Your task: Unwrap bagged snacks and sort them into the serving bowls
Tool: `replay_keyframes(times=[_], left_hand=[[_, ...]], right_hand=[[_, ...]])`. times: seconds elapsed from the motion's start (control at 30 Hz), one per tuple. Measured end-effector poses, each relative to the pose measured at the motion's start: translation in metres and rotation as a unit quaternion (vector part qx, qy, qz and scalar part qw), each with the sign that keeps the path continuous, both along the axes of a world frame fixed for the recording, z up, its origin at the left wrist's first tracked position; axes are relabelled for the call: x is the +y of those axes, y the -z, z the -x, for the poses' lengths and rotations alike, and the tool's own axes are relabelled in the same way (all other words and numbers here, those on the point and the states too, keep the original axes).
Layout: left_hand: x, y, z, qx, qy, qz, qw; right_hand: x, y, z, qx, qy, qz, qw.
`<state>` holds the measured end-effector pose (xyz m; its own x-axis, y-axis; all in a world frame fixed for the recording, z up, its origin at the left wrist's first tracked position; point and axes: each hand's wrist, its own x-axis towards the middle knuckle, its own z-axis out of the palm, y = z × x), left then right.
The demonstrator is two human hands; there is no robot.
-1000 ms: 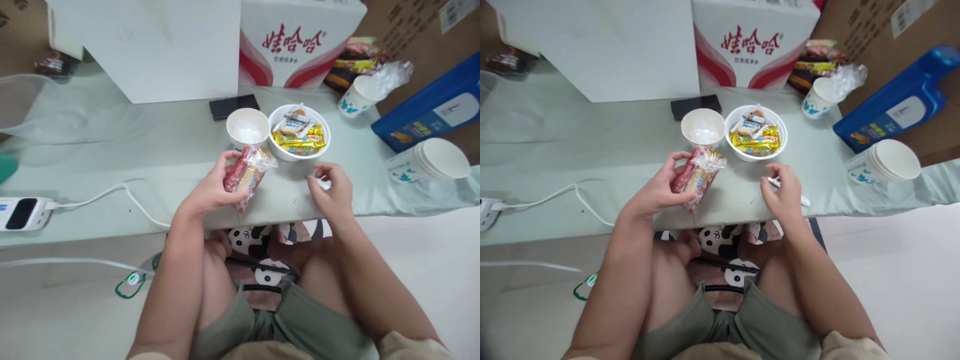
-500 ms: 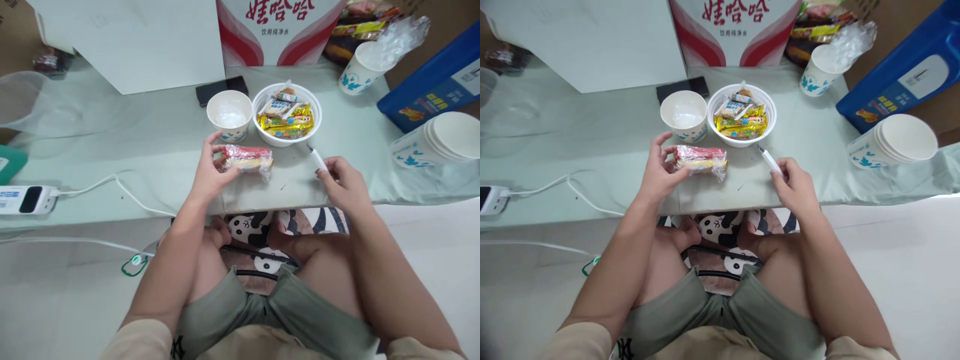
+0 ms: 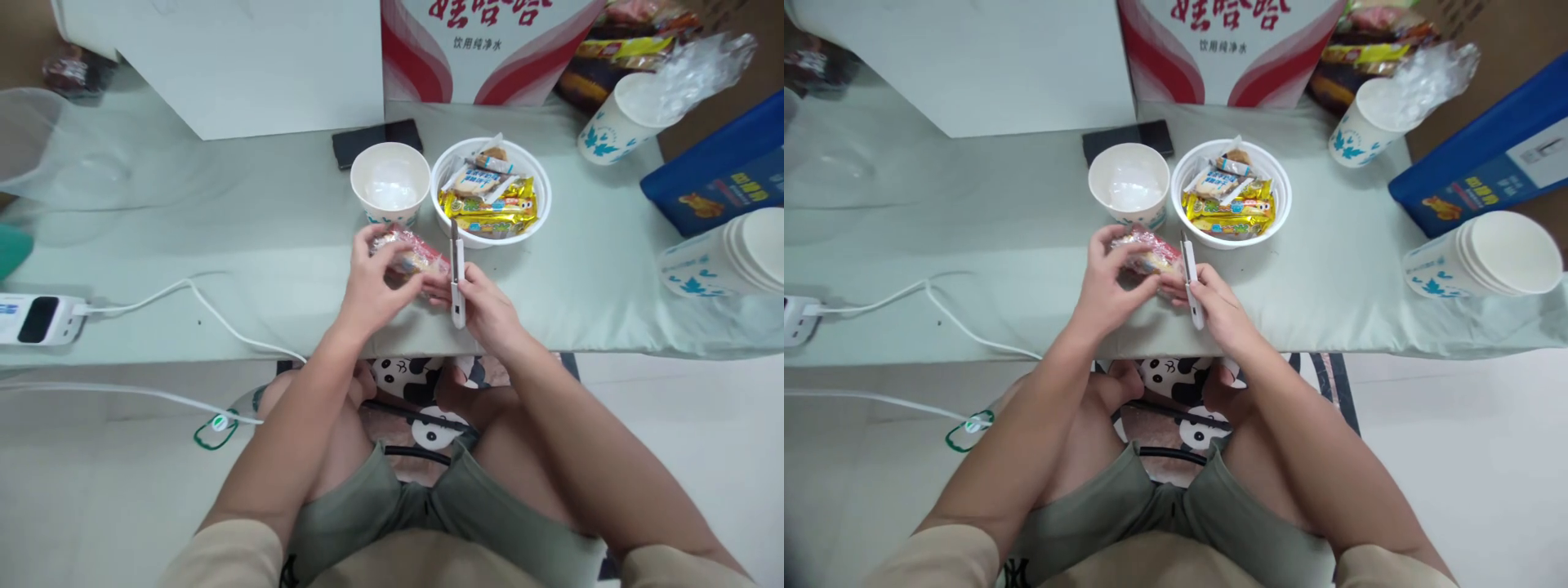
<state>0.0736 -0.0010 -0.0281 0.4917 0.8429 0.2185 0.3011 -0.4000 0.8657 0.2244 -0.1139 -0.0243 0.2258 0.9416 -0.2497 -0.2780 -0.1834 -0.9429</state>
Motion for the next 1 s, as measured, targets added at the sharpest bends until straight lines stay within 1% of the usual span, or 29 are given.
replay_keyframes(times=[0.1, 0.2, 0.27, 0.33, 0.4, 0.47, 0.6, 0.67, 0.73, 0.83, 1.0], left_hand=[[-0.002, 0.004, 0.004, 0.042, 0.044, -0.031, 0.998], [-0.001, 0.010, 0.005, 0.076, 0.051, -0.071, 0.993], [-0.001, 0.013, 0.004, 0.096, 0.054, -0.103, 0.989], [-0.003, 0.016, 0.001, 0.107, 0.053, -0.137, 0.983], [-0.005, 0.017, -0.001, 0.104, 0.042, -0.164, 0.980], [-0.007, 0.018, -0.004, 0.095, 0.032, -0.181, 0.978], [-0.011, 0.021, -0.010, 0.084, 0.047, -0.185, 0.978], [-0.011, 0.022, -0.012, 0.080, 0.063, -0.186, 0.977], [-0.011, 0.024, -0.014, 0.073, 0.075, -0.189, 0.976], [-0.012, 0.026, -0.017, 0.069, 0.076, -0.194, 0.976], [-0.011, 0.028, -0.019, 0.083, 0.071, -0.187, 0.976]], right_hand=[[0.002, 0.002, 0.003, 0.032, 0.007, 0.016, 0.999], [0.001, 0.000, 0.001, 0.013, 0.014, 0.024, 1.000], [-0.003, -0.004, -0.002, -0.033, 0.027, 0.024, 0.999], [-0.008, -0.008, -0.006, -0.092, 0.056, 0.019, 0.994], [-0.014, -0.011, -0.010, -0.146, 0.092, 0.015, 0.985], [-0.019, -0.014, -0.012, -0.197, 0.111, 0.011, 0.974], [-0.023, -0.018, -0.011, -0.298, 0.119, -0.011, 0.947], [-0.022, -0.018, -0.010, -0.321, 0.123, -0.023, 0.939], [-0.020, -0.018, -0.009, -0.329, 0.115, -0.028, 0.937], [-0.016, -0.017, -0.008, -0.357, 0.110, -0.023, 0.927], [-0.014, -0.021, -0.011, -0.456, 0.090, -0.015, 0.885]])
